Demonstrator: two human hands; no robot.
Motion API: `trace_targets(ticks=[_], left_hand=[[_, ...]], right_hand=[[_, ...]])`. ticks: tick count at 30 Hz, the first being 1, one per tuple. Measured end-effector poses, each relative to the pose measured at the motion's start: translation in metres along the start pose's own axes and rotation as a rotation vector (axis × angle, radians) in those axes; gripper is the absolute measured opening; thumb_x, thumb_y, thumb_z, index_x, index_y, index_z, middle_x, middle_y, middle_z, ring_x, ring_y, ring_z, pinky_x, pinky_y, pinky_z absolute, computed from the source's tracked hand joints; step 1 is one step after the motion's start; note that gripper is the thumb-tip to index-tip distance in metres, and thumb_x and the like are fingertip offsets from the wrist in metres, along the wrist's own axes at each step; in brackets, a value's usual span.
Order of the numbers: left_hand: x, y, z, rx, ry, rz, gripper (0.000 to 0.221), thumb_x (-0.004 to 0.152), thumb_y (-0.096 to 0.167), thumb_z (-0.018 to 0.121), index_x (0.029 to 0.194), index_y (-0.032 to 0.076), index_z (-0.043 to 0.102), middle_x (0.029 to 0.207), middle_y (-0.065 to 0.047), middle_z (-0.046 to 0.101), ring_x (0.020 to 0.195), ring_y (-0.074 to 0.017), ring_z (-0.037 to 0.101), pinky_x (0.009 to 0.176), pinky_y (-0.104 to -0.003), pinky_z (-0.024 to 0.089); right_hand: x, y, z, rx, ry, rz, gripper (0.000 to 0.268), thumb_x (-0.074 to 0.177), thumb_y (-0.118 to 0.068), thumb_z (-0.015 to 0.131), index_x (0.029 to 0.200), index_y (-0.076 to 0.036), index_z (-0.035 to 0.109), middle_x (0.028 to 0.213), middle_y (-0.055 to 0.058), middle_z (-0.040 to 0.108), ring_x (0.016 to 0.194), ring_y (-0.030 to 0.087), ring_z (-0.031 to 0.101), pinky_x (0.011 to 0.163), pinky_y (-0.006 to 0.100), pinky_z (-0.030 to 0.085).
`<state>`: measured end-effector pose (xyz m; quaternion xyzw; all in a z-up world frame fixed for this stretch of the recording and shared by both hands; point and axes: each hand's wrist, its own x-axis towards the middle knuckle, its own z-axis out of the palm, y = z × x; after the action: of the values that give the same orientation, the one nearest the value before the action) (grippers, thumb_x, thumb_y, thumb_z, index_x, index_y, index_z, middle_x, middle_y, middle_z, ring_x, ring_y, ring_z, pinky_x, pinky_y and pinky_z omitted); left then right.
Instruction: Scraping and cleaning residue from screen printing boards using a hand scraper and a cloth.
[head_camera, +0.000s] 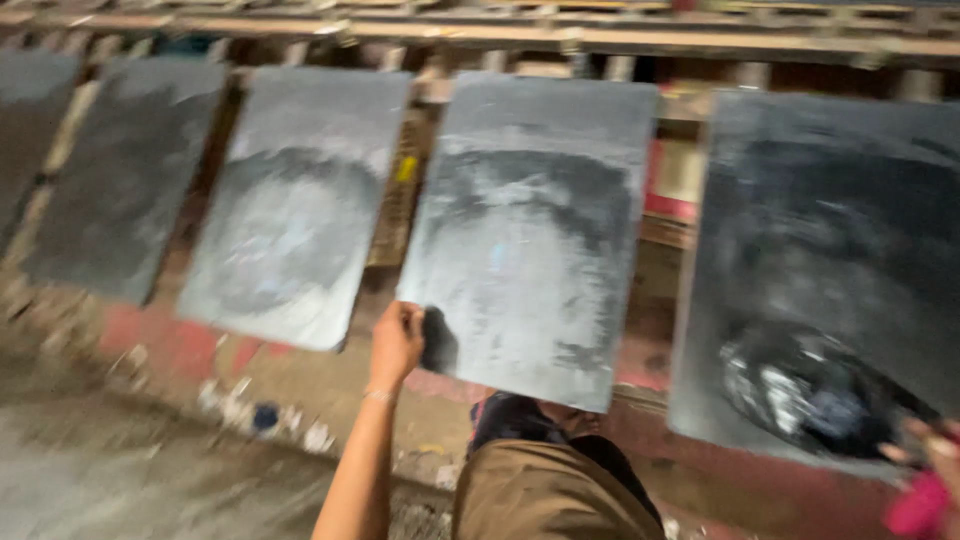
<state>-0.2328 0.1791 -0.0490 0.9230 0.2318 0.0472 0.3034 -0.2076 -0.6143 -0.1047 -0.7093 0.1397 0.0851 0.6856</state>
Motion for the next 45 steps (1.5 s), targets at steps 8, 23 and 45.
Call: trace_targets(ticks=[8, 23, 45], left_hand=[[-0.076, 0.315, 0.089, -0.661, -0.520, 0.417, 0.008, 0.087, 0.025, 0.081, 0.094, 0.020, 0.078, 0.084, -0.003, 0.078, 0.087, -0.0272, 0.078, 0.081, -0.036, 0.061], [-0.106, 0.402, 0.267, 0.142, -0.755, 1.080, 0.013, 0.094, 0.028, 0.065, 0.098, 0.028, 0.078, 0.091, -0.001, 0.076, 0.084, -0.0350, 0.077, 0.076, -0.049, 0.063], [-0.143, 0.151, 0.105, -0.863, -0.655, -0.305, 0.045, 0.112, 0.038, 0.037, 0.079, 0.012, 0.055, 0.075, -0.003, 0.060, 0.067, -0.0140, 0.052, 0.064, -0.029, 0.045]], right_hand=[[-0.091, -0.136, 0.171, 0.106, 0.495, -0.046, 0.036, 0.094, -0.015, 0.074, 0.128, -0.010, 0.067, 0.110, 0.016, 0.073, 0.080, 0.020, 0.073, 0.057, 0.029, 0.058], [-0.107, -0.168, 0.177, 0.137, 0.520, -0.018, 0.032, 0.086, -0.009, 0.080, 0.118, -0.006, 0.074, 0.095, 0.020, 0.076, 0.056, 0.024, 0.065, 0.046, 0.031, 0.049], [-0.115, -0.182, 0.410, -0.917, -0.531, 0.304, 0.078, 0.098, -0.027, 0.054, 0.163, -0.049, 0.018, 0.123, 0.004, 0.070, 0.095, 0.028, 0.064, 0.081, 0.039, 0.054]])
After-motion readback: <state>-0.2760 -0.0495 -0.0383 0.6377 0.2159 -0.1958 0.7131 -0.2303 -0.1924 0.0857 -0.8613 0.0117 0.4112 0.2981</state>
